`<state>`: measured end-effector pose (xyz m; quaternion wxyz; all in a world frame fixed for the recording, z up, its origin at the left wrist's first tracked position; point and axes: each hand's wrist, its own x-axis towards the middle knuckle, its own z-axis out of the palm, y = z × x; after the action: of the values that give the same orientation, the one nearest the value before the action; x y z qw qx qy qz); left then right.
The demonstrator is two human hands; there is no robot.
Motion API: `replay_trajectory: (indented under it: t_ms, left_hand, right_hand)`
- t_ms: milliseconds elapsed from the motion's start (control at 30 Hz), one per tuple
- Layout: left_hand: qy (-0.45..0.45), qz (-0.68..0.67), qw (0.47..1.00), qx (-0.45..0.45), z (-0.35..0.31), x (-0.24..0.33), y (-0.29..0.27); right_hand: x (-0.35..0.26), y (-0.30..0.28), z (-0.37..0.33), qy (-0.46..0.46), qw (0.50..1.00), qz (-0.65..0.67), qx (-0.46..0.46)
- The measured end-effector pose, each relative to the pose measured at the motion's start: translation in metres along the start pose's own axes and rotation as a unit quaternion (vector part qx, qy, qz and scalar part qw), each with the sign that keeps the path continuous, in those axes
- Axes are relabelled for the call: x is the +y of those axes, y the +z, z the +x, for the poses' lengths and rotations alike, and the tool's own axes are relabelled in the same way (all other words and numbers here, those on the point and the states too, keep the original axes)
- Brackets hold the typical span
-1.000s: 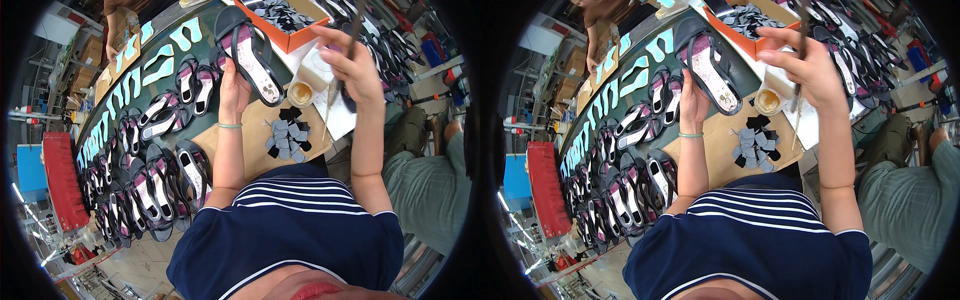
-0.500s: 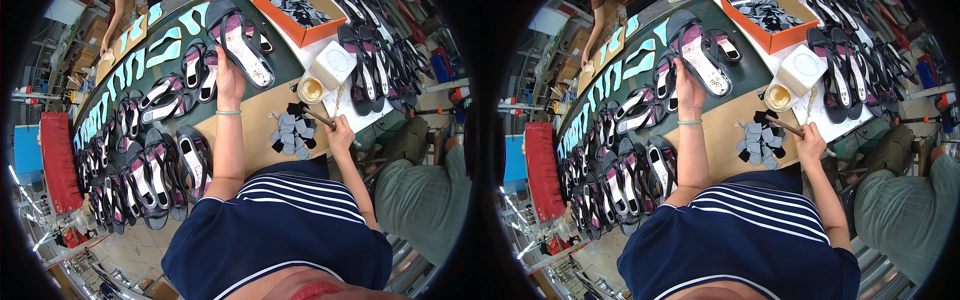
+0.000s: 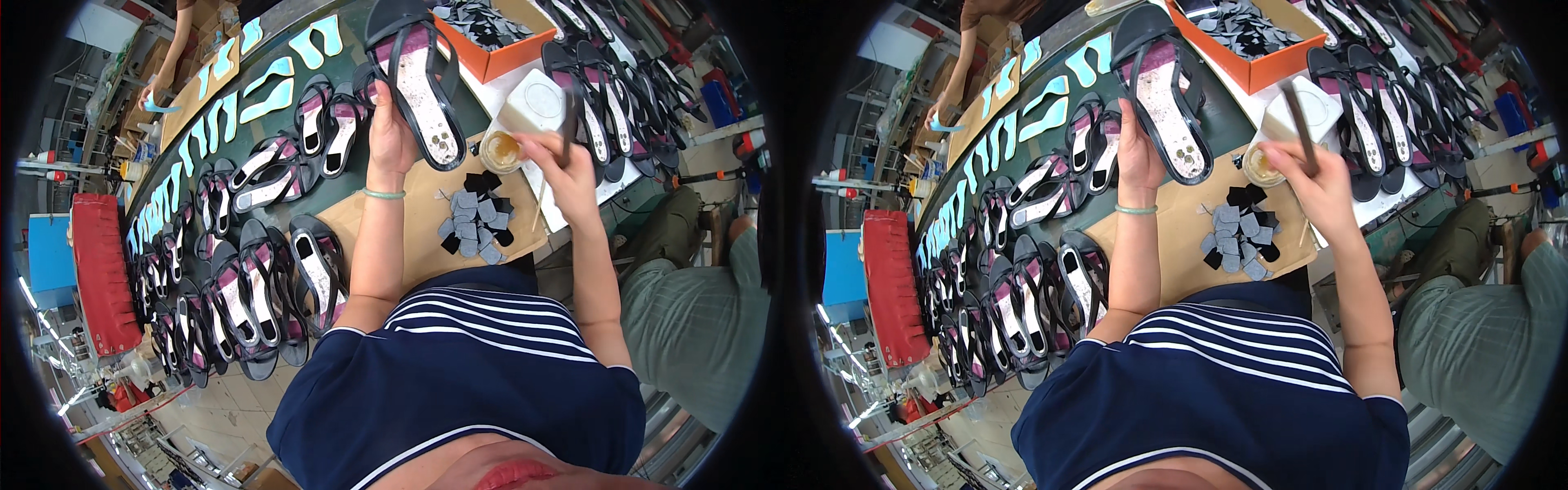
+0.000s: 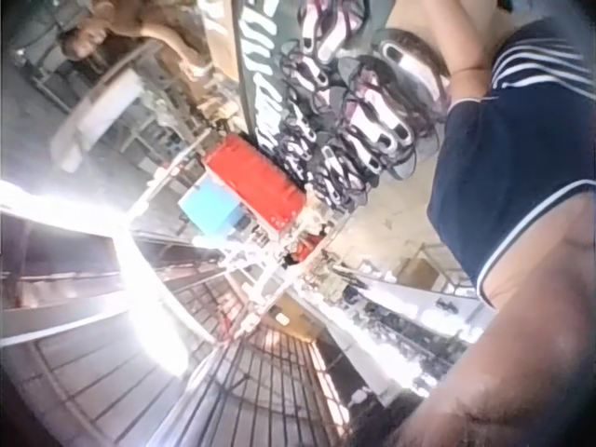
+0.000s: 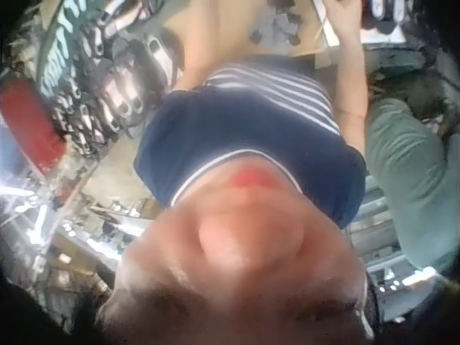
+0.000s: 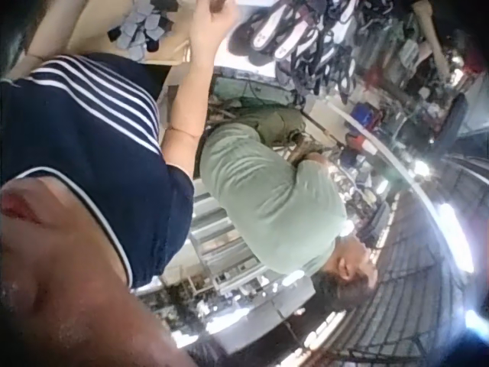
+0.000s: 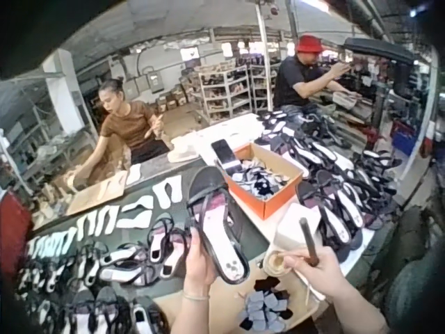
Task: The recorder uses a brush to apply glue/adhesive to the insole and straps of high-heeled sandals in a factory setting.
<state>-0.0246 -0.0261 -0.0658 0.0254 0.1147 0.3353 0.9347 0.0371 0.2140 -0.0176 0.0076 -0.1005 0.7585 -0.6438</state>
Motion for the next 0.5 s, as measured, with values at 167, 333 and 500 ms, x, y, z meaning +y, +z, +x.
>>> replay_trajectory:
  t_ms: [167,333,500]
  left_hand:
    - [0.001,0.035,0.998,0.053,-0.006,-0.006,0.034]
    - [0.010,0.069,0.992,0.104,-0.009,-0.011,0.038]
    - [-0.001,0.078,0.993,0.087,-0.010,-0.010,0.036]
  right_hand:
    - [0.004,0.037,0.047,0.062,0.996,0.068,0.007]
    - [0.015,0.055,0.060,0.029,0.991,0.130,0.016]
    - [0.016,0.055,0.067,0.023,0.993,0.113,0.024]
